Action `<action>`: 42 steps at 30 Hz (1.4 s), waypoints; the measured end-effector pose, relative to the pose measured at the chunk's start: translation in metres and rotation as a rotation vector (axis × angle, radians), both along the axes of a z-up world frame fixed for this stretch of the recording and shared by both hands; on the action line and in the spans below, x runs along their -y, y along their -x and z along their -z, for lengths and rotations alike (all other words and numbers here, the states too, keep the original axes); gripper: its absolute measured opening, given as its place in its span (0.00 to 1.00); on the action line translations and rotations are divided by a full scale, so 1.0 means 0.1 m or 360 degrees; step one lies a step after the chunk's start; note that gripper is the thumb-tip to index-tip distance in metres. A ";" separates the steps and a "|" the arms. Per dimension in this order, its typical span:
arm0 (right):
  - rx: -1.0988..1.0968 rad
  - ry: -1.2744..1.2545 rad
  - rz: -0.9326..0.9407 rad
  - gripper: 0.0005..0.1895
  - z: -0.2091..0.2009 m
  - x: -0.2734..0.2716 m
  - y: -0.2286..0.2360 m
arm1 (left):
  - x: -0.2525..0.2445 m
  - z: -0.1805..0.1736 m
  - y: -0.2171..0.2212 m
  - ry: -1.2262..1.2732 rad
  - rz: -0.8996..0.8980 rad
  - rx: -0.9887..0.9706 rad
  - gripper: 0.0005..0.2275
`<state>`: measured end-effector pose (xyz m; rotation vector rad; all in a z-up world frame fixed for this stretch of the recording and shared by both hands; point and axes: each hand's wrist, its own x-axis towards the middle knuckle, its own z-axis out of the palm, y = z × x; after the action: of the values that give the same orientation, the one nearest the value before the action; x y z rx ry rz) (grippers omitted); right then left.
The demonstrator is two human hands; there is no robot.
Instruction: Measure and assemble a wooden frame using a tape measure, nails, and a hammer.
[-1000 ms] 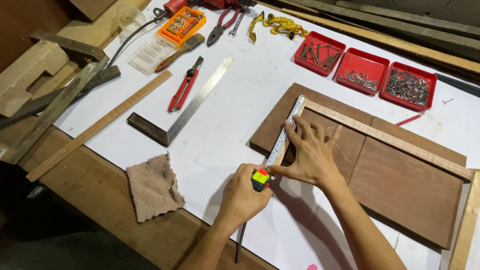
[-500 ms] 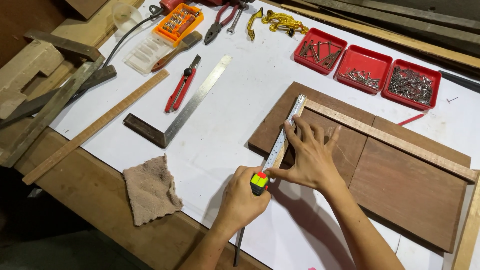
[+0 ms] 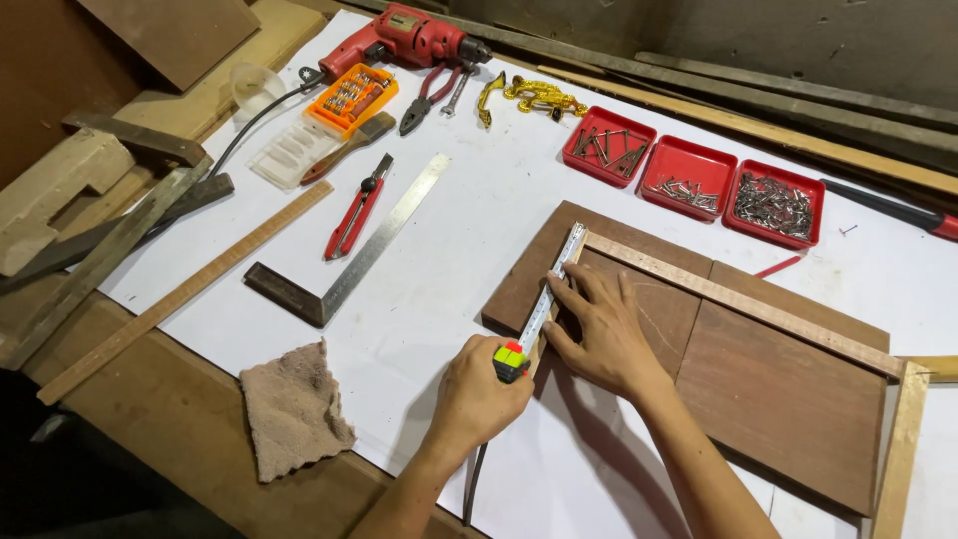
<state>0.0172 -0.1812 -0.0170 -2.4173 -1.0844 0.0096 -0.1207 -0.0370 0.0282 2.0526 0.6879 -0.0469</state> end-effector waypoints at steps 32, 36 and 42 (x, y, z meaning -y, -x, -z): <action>0.0283 -0.0828 -0.0067 0.22 0.29 -0.07 -0.36 | -0.01 0.07 -0.95 -0.0060 0.0117 0.0223 0.23; 0.0209 -0.0881 -0.0049 0.18 0.21 -0.01 -0.30 | 0.02 0.13 -0.99 -0.0050 0.0121 0.0421 0.21; 0.0388 -0.0855 -0.0039 0.14 0.17 0.21 -0.29 | 0.15 0.14 -0.97 -0.0041 0.0237 0.0444 0.20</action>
<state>0.0462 -0.2019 -0.0336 -1.9498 -1.0542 -0.5142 -0.0236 -0.0520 0.0144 2.0799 0.3648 0.1613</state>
